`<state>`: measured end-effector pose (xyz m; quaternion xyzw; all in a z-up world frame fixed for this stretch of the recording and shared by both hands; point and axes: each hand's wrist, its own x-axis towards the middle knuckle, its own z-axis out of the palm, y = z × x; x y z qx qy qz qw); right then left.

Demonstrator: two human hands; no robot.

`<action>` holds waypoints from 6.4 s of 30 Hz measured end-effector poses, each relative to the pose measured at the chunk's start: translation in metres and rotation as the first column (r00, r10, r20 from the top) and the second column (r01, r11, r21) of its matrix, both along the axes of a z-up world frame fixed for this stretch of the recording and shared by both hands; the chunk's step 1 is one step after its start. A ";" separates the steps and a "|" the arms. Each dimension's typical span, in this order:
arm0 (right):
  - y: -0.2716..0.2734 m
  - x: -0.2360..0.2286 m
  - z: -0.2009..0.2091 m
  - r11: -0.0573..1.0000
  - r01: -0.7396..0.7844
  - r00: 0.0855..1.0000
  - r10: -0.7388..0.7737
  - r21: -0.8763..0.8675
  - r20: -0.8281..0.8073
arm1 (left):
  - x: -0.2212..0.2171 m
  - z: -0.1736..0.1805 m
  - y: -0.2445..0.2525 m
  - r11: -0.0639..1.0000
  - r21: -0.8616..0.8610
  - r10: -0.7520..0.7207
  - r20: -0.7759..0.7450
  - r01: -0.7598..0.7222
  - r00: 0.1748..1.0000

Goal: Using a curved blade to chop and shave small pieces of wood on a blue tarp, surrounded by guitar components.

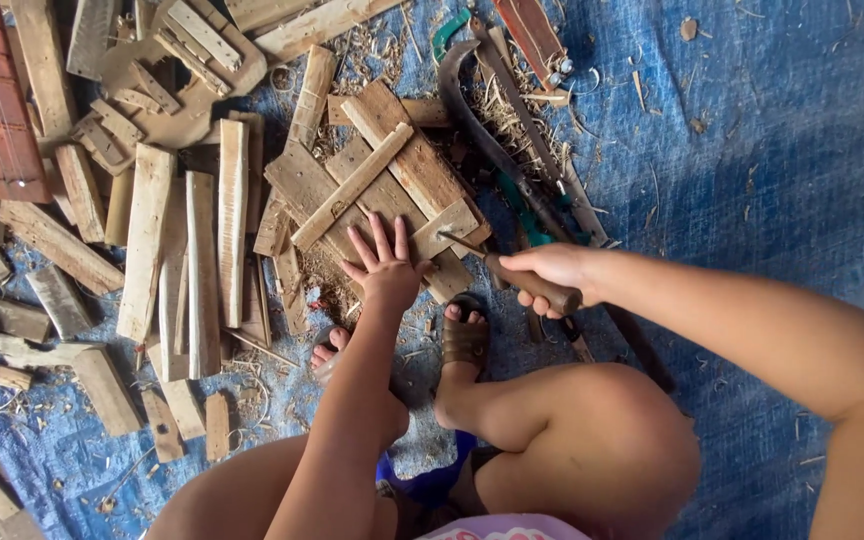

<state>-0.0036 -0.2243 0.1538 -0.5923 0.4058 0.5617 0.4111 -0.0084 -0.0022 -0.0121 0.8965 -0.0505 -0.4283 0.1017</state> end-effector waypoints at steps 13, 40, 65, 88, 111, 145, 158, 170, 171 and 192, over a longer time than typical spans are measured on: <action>-0.006 -0.004 -0.010 -0.239 -0.805 -0.292 0.956 -0.543 0.012 | 0.001 -0.002 0.000 1.000 0.021 -0.001 0.016 0.001 1.000; -0.019 -0.040 -0.045 0.223 -0.716 0.090 0.969 -0.661 0.230 | 0.004 -0.006 -0.005 0.993 0.009 0.117 0.045 -0.118 0.992; 0.009 0.065 0.007 0.157 -0.932 0.150 0.988 -0.326 0.047 | 0.013 0.001 -0.001 0.994 -0.004 0.106 -0.086 -0.107 0.991; 0.022 0.098 0.011 0.729 -0.679 0.732 0.681 -0.088 -0.002 | 0.017 0.007 0.001 0.989 -0.069 0.120 -0.125 -0.129 0.985; -0.010 0.068 -0.045 -0.094 -0.896 -0.189 0.965 -0.434 0.181 | 0.014 -0.005 -0.002 0.997 -0.007 0.071 -0.041 -0.072 0.997; -0.012 0.031 -0.054 0.943 -0.329 0.940 0.322 0.046 0.114 | 0.015 0.002 -0.003 0.996 0.025 0.082 -0.046 -0.081 0.996; 0.008 0.021 -0.046 0.951 -0.309 0.937 0.306 -0.014 0.169 | 0.014 0.001 -0.002 0.997 0.034 0.071 -0.051 -0.069 0.996; 0.014 -0.111 -0.118 0.814 0.427 0.843 -0.516 0.394 0.151 | 0.014 0.001 -0.003 0.997 0.037 0.066 -0.044 -0.064 0.997; 0.014 -0.128 -0.144 0.873 0.292 0.843 -0.428 0.391 0.325 | 0.013 0.000 -0.003 0.997 0.042 0.064 -0.043 -0.062 0.997; 0.013 0.070 0.015 0.311 -0.908 0.322 0.947 -0.279 0.006 | 0.019 0.001 0.000 0.994 -0.016 0.103 -0.093 -0.105 0.990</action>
